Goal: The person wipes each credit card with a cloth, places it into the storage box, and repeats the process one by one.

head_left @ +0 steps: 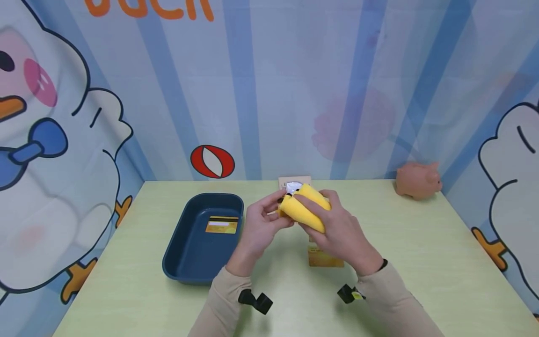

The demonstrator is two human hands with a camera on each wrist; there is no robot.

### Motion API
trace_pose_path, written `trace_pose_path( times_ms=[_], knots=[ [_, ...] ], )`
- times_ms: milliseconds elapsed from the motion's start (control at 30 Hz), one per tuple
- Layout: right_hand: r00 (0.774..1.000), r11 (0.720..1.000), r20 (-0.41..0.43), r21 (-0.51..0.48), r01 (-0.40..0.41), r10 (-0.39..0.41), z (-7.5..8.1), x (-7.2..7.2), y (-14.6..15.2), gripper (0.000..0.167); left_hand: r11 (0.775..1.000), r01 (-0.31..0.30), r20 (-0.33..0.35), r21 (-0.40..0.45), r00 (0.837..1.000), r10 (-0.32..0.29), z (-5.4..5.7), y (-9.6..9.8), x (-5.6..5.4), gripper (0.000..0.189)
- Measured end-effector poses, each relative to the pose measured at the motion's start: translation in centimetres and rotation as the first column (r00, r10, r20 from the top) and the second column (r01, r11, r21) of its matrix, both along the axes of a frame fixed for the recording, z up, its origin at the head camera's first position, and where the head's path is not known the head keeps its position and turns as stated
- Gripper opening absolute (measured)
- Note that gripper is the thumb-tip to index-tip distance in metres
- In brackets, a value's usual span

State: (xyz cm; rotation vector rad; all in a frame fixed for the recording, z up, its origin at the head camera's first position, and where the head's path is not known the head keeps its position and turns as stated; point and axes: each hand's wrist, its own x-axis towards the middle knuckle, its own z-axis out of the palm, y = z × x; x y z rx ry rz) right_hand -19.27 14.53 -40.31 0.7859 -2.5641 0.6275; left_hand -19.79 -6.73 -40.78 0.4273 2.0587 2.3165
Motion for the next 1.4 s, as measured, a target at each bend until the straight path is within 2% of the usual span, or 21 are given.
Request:
trace_pose_path(
  times_ms=[267,600,933,1267,1400],
  knots=[
    [0.998,0.999,0.055,0.03,0.019,-0.02,0.2,-0.4,0.9,0.067,1.0,-0.015,0.033,0.01,0.999,0.015,0.5,-0.6,0.1,0.065],
    [0.999,1.0,0.044,0.023,0.001,-0.002,0.2,-1.0,1.4,0.068,0.999,-0.035,0.035,0.019,0.999,0.034,0.6,-1.2,-0.1,0.062],
    [0.998,1.0,0.061,0.006,-0.021,0.02,0.4,-1.0,1.7,0.068,0.999,-0.019,0.054,0.026,0.998,0.018,0.7,-1.5,-0.2,0.063],
    [0.998,0.997,0.028,0.061,0.051,-0.053,0.6,-1.3,2.2,0.068,0.998,-0.058,0.08,0.016,0.995,0.057,0.9,-2.2,-0.2,0.064],
    [0.995,0.994,0.024,0.063,0.094,-0.095,0.6,-1.3,2.2,0.066,0.999,-0.053,0.104,0.005,0.993,0.052,0.9,-2.4,-0.3,0.064]
  ],
)
